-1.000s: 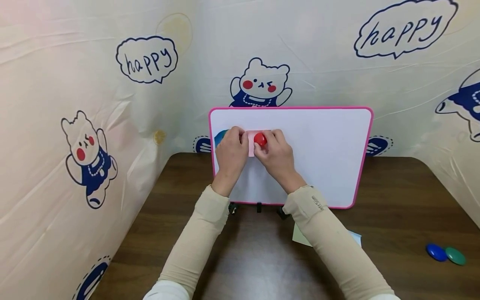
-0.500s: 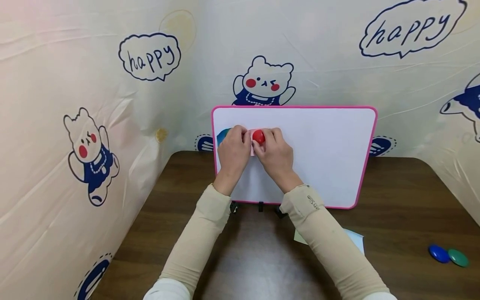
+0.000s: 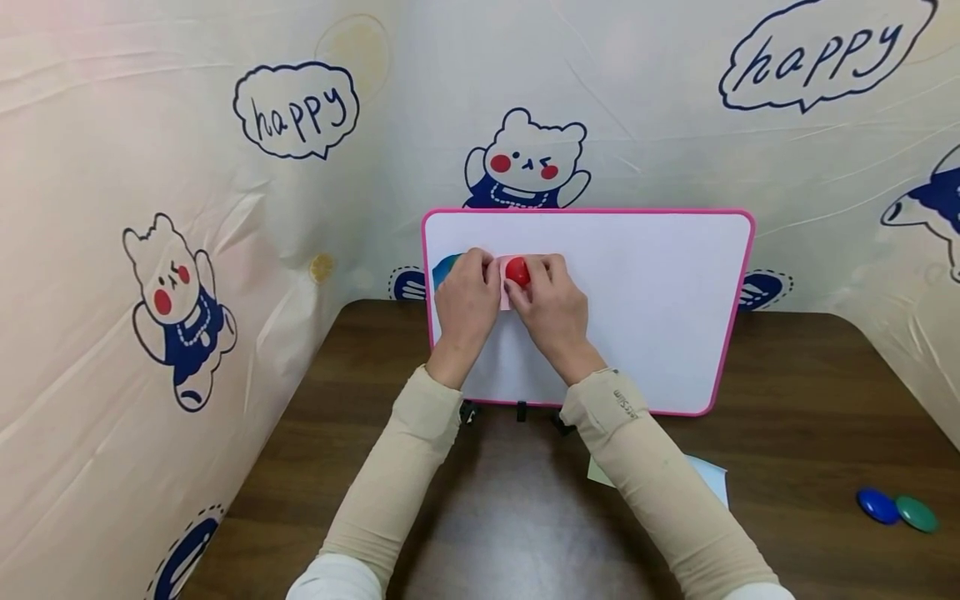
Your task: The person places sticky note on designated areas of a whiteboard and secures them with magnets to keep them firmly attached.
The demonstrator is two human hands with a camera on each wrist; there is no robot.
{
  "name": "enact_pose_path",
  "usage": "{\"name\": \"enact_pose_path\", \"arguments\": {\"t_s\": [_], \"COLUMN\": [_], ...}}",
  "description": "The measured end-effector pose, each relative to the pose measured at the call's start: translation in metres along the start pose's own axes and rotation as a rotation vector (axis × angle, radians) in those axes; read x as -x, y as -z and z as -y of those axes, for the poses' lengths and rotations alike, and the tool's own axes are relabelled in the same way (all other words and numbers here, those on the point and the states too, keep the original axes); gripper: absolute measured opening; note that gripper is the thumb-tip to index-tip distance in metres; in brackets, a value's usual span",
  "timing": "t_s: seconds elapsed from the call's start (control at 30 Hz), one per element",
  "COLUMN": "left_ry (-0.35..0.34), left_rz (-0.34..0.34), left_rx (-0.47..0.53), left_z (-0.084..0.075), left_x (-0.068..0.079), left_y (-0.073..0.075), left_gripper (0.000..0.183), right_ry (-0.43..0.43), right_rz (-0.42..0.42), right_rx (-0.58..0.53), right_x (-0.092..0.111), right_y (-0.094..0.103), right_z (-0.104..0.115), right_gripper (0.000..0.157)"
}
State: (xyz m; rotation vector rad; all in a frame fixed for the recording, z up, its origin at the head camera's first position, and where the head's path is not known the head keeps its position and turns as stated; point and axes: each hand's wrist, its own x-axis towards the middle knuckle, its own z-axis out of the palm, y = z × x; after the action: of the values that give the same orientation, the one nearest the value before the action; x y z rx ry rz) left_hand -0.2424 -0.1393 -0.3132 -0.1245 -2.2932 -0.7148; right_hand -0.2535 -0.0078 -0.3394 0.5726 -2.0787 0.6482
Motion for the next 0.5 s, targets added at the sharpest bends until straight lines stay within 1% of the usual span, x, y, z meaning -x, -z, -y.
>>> {"name": "enact_pose_path", "arguments": {"t_s": [0.27, 0.4, 0.5], "left_ry": [-0.008, -0.003, 0.009], "left_rz": [-0.002, -0.01, -0.003], "left_rx": [-0.006, 0.001, 0.006], "left_z": [0.0001, 0.0005, 0.0009], "left_x": [0.0004, 0.001, 0.0012], "left_y": [-0.0004, -0.0002, -0.0004], "left_gripper": [0.023, 0.024, 0.024], "right_ry": [0.021, 0.028, 0.032], "right_rz": [-0.017, -0.012, -0.008], "right_rx": [0.011, 0.022, 0.019], "right_x": [0.0011, 0.003, 0.0038], "right_y": [0.0002, 0.0004, 0.001], "right_z": [-0.0024, -0.0035, -0.0049], "right_gripper": [0.043, 0.044, 0.044]}}
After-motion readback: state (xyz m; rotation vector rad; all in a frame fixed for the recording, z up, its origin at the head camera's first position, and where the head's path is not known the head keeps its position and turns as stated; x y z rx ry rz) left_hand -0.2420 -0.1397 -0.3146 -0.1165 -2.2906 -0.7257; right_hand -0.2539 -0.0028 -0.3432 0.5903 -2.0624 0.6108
